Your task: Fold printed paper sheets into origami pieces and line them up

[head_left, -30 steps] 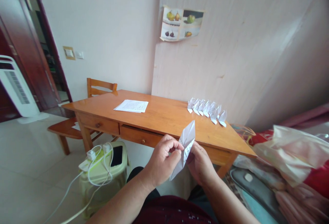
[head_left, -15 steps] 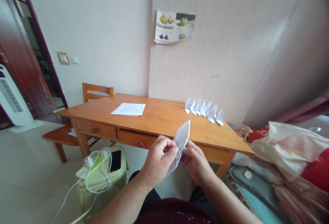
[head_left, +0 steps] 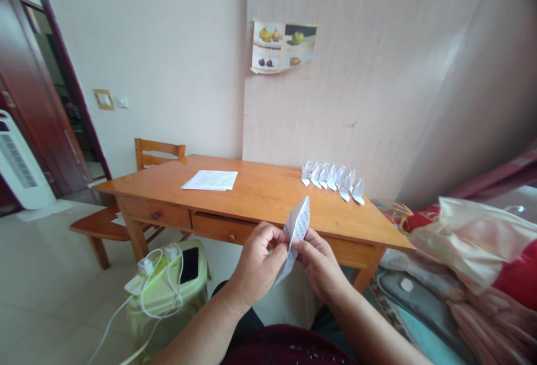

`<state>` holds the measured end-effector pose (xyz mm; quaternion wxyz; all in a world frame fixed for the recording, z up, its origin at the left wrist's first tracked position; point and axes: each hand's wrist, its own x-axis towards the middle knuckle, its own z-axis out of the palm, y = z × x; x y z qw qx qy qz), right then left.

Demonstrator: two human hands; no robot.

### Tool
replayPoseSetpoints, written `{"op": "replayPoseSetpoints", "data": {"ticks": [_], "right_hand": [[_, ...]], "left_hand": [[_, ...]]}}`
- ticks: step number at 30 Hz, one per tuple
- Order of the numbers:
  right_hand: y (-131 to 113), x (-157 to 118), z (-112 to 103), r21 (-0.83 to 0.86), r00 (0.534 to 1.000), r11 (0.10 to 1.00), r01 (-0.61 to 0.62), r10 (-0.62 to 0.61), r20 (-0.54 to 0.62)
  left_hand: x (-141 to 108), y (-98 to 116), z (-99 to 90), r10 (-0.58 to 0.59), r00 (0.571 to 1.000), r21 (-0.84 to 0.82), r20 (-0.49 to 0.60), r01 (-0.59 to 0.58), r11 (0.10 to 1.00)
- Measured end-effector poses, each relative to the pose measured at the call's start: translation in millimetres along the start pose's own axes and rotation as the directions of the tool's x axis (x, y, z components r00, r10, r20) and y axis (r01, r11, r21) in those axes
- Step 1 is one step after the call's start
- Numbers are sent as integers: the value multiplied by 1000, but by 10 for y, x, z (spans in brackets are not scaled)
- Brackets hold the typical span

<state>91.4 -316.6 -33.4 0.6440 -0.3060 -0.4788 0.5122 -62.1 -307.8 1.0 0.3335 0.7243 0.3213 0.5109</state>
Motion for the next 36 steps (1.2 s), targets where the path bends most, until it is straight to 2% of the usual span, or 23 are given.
{"op": "replayPoseSetpoints", "data": {"ticks": [4,7,9,11,15,19,26,31,36], "right_hand": [[18,3,-16,-31,1000,999,8,-8,-24],[21,4,-27,-46,999,999,2,-4,-34],[17,1,-33,-46,1000,999,-10,9,-20],[16,-3,-37,-38,1000,999,-27,27,-10],[25,-10,-42,6,999,999,-45,45,-16],[27,-14,-44,66,998,996,-54,55,-4],[10,-26,-37,77,998,995,-67,67,-4],[39,-12,-45,71,996,994,-88,90,-17],[73,0,-78,54,995,993,-103,104,-10]], "left_hand": [[-22,25,-24,17,999,-1,43,-17,1000],[-26,22,-25,27,999,-20,36,-27,999],[-24,-9,-18,-14,1000,-59,22,15,998],[-24,-56,-9,-102,994,-153,46,108,982],[-23,-133,9,-247,956,-412,162,292,863],[-7,-155,30,-299,941,-540,157,335,772],[19,-159,59,-367,918,-646,149,371,667],[24,-167,66,-392,901,-711,188,400,578],[33,-177,62,-433,874,-718,220,446,535]]}}
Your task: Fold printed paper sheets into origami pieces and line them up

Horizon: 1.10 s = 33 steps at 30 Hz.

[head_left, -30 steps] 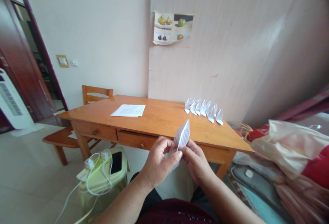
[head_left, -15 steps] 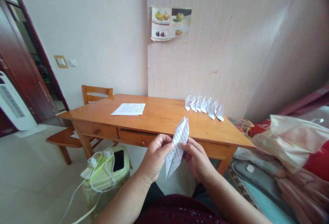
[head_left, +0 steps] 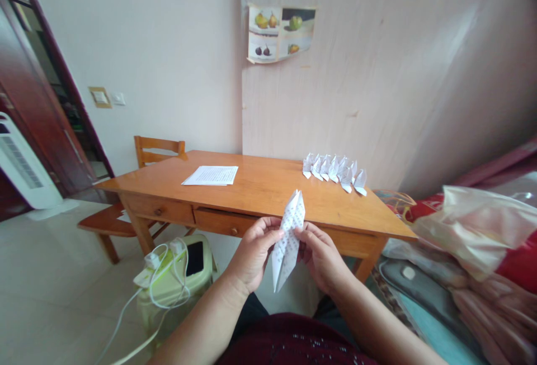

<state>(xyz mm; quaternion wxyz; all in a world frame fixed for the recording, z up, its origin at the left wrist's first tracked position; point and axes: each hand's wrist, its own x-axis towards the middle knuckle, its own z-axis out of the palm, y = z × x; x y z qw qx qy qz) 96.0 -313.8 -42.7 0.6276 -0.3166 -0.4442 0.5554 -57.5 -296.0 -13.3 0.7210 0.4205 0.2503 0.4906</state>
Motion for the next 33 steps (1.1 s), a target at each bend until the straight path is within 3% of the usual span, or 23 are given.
{"op": "replayPoseSetpoints", "data": {"ticks": [15,25,33], "right_hand": [[-69,5,28,-109,999,993,37,-37,0],[-71,-2,23,-67,999,998,13,-10,47],[-56,12,9,-219,998,974,52,-46,31]], "left_hand": [[-3,-20,-21,136,991,242,18,-136,961],[-26,11,45,150,989,220,-3,-146,965],[0,-10,16,168,985,268,-27,-155,951]]}}
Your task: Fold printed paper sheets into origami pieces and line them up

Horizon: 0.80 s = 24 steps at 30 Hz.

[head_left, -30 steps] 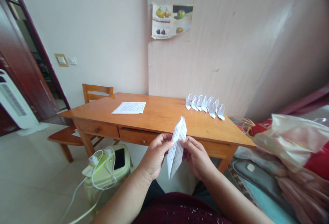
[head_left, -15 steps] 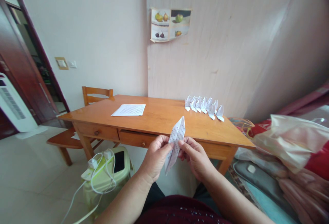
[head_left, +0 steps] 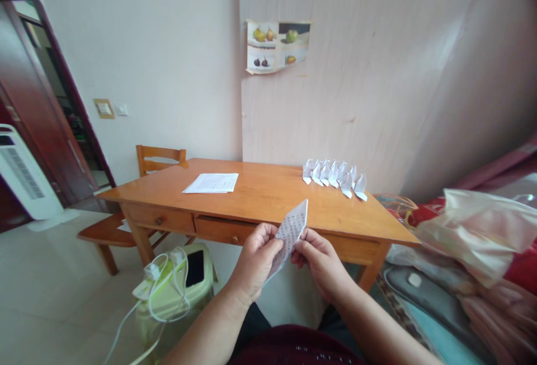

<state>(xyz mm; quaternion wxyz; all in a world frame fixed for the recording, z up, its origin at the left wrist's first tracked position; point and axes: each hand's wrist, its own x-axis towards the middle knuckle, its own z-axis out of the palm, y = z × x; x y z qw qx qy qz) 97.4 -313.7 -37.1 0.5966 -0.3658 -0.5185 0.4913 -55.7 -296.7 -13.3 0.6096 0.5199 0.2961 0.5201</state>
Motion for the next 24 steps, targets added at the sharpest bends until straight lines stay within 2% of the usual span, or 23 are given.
{"op": "replayPoseSetpoints", "data": {"ticks": [4,12,19,24], "right_hand": [[-10,-1,19,-44,999,999,3,-1,33],[-29,-12,36,-83,999,997,7,-4,41],[-28,8,33,-104,996,995,13,-22,-90],[-40,29,63,-101,988,992,74,-87,-131]], "left_hand": [[-8,37,20,11,1000,24,-4,-11,1000],[2,5,-33,33,999,232,-32,-24,972],[-57,41,-8,5,991,86,131,-16,996],[-39,56,-11,22,997,59,70,-26,998]]}}
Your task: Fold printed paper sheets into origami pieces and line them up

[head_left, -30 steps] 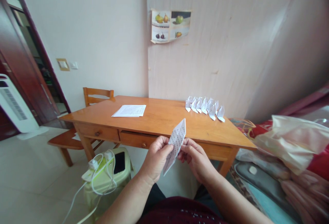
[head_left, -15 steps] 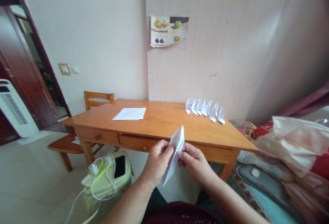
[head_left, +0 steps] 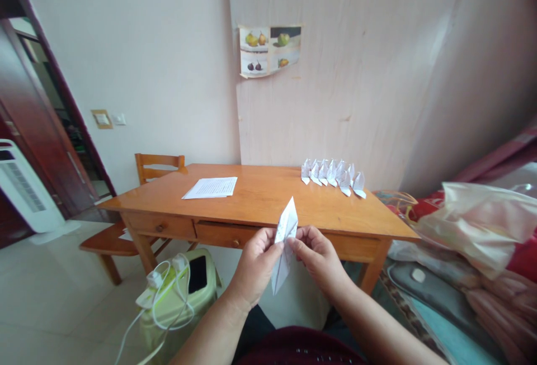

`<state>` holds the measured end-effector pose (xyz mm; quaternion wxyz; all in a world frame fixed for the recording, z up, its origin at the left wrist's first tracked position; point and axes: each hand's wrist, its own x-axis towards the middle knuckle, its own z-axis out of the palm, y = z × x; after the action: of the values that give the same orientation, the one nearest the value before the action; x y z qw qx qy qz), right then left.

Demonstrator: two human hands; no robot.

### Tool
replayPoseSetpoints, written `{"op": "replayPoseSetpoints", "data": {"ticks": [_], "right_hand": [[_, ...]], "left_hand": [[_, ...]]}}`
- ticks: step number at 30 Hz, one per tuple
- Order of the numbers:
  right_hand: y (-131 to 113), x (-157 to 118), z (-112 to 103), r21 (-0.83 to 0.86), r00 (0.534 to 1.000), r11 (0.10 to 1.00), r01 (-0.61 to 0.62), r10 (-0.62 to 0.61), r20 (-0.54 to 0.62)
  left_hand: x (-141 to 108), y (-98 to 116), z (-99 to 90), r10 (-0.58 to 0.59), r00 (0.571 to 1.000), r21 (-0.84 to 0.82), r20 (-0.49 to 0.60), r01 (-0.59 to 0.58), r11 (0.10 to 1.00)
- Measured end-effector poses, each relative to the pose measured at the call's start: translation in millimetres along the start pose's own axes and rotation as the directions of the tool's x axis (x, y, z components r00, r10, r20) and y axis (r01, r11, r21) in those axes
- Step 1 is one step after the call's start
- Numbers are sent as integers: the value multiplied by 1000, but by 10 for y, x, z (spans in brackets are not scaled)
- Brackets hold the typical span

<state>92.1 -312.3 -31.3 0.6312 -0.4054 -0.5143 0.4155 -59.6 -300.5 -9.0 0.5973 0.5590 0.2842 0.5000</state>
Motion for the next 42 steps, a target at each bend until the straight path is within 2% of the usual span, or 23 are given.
{"op": "replayPoseSetpoints", "data": {"ticks": [3,7,11,17,24,29,35,42], "right_hand": [[1,4,8,21,1000,1000,11,-11,3],[-15,-4,2,8,996,998,-67,67,51],[-36,-11,-7,25,997,997,-76,75,24],[-38,-14,-1,63,998,997,-40,37,50],[-82,-39,19,78,999,996,-32,28,44],[-96,-36,-37,106,999,993,-52,50,21],[-117,48,-120,96,996,993,-73,68,57],[-82,115,-143,202,989,969,-142,145,0]], "left_hand": [[13,15,-5,6,1000,-68,-24,-8,998],[12,16,-20,-21,1000,-120,-7,20,993],[5,8,-36,-59,998,-146,17,60,987],[-25,58,-30,-104,994,-127,14,105,986],[-34,66,-20,-96,995,-89,30,98,991],[-3,52,-15,-53,998,-51,26,55,997],[35,47,-4,-128,986,20,105,127,992],[36,55,-37,-174,981,-2,89,174,985]]}}
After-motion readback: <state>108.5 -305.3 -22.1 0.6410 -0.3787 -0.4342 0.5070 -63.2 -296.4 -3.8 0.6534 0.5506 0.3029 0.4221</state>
